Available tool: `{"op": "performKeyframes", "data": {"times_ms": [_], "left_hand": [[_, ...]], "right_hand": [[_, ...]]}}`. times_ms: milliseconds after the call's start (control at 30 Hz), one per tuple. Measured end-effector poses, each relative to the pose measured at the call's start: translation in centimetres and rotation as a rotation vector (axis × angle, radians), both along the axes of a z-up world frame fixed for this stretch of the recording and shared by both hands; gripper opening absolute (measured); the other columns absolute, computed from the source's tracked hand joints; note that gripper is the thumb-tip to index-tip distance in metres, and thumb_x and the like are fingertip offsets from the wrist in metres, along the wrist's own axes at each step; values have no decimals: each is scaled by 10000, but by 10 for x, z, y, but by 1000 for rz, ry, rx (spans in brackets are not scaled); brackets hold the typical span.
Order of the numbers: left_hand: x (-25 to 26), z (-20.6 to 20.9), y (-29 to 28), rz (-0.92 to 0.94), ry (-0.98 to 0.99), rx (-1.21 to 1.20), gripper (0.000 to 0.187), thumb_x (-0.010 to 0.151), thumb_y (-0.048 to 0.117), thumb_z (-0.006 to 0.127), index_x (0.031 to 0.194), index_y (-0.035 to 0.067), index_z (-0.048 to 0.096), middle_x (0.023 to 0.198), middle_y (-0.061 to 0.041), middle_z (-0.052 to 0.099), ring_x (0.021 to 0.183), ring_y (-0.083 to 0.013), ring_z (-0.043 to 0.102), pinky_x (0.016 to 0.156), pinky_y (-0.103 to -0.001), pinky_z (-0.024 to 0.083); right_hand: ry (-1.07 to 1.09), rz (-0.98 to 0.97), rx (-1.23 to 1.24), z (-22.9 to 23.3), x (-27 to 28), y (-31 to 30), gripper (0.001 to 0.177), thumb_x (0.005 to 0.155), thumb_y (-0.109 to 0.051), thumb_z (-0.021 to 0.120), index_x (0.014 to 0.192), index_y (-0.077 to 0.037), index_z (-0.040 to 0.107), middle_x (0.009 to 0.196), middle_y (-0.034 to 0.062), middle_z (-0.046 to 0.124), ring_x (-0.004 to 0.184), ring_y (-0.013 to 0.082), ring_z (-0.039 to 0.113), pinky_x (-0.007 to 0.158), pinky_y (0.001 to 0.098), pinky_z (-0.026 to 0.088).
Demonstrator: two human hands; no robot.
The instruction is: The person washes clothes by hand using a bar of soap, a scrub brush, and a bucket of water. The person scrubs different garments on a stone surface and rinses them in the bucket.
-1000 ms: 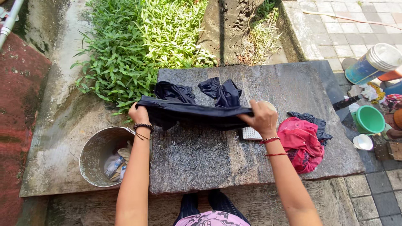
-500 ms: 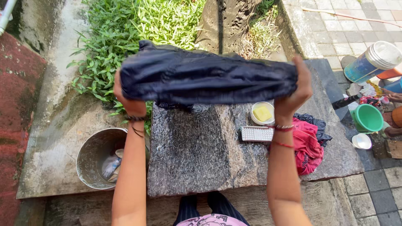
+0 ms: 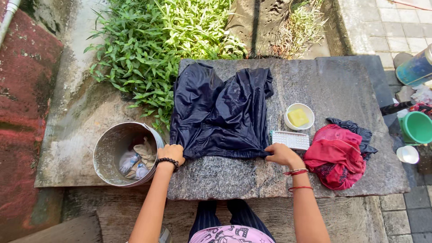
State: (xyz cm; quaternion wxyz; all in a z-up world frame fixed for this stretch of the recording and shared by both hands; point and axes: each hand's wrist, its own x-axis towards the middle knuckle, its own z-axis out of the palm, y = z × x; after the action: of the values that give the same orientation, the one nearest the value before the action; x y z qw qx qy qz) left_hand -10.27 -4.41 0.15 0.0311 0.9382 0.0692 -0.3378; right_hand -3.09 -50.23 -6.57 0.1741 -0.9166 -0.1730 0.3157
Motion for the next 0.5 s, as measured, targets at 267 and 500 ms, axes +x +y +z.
{"op": "performKeyframes", "data": {"times_ms": [267,500], "left_hand": [[45,6,-89,-154,-853,-325,959,707,647,785,1443,90,527,1457,-182,517,1366,-417,423,1067,-549,372],[57,-74,-132,-222,-867,-303,696,715,558,776,1273,171,624,1303,-123,590,1143,-340,536,928,-559,399]], "right_hand": [[-701,-611,-85,-35,99,-66,482,977,-380,669,1267,5,680,1122,309,701,1067,457,663,963,526,505],[-571,-596,-280,-85,132,-76,613,835,-486,736,1342,-154,643,1151,315,647,1066,504,621,928,541,500]]}}
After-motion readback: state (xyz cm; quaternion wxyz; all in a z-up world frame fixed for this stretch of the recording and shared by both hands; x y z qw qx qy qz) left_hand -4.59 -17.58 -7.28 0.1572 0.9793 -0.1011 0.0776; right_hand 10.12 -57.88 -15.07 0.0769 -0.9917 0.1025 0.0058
